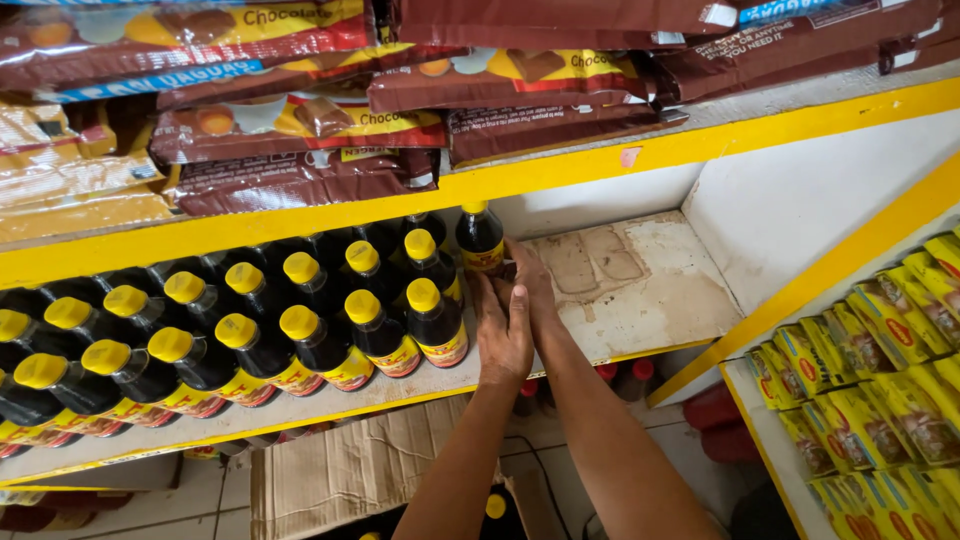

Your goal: The recorder is stocking bottles of condiments from a cardboard box onto a shelf in a grocery store.

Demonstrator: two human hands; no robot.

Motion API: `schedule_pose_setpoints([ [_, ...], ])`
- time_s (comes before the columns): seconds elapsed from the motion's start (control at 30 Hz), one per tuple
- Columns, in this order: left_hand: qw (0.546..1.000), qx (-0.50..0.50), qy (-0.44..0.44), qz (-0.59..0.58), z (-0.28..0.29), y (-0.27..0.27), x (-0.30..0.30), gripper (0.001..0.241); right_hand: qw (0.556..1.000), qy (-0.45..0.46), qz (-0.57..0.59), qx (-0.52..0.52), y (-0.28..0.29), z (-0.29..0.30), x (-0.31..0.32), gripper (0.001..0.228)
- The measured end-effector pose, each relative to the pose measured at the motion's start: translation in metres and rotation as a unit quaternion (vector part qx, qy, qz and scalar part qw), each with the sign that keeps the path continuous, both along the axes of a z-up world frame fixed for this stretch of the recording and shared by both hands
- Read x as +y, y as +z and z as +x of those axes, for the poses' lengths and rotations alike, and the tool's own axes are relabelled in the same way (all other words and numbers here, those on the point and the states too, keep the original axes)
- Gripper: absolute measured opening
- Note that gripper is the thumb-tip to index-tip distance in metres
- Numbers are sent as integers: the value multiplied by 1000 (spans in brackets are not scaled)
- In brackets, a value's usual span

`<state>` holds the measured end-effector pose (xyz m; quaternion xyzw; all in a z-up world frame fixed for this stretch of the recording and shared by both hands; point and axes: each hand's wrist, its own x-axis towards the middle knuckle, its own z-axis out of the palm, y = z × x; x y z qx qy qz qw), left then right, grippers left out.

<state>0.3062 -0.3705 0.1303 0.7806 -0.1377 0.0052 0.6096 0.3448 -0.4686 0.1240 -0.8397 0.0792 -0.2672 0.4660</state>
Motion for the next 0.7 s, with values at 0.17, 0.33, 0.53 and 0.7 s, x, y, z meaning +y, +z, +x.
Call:
schedule_pose_setpoints([
  [0.17,1000,11,2,8,6,3,0,96,993,17,113,-20,2,1,7,58],
  [0.33,1000,-10,9,7,12,0,-1,93,990,-22,137,18,10,-1,12,52],
  [0.53,999,-41,17,-27,20,1,-1,86,990,-55,127,24,1,7,13,43],
  [0.7,999,-29,18,-12,25,-3,0,87,987,-56,153,7,-3,11,14,35],
])
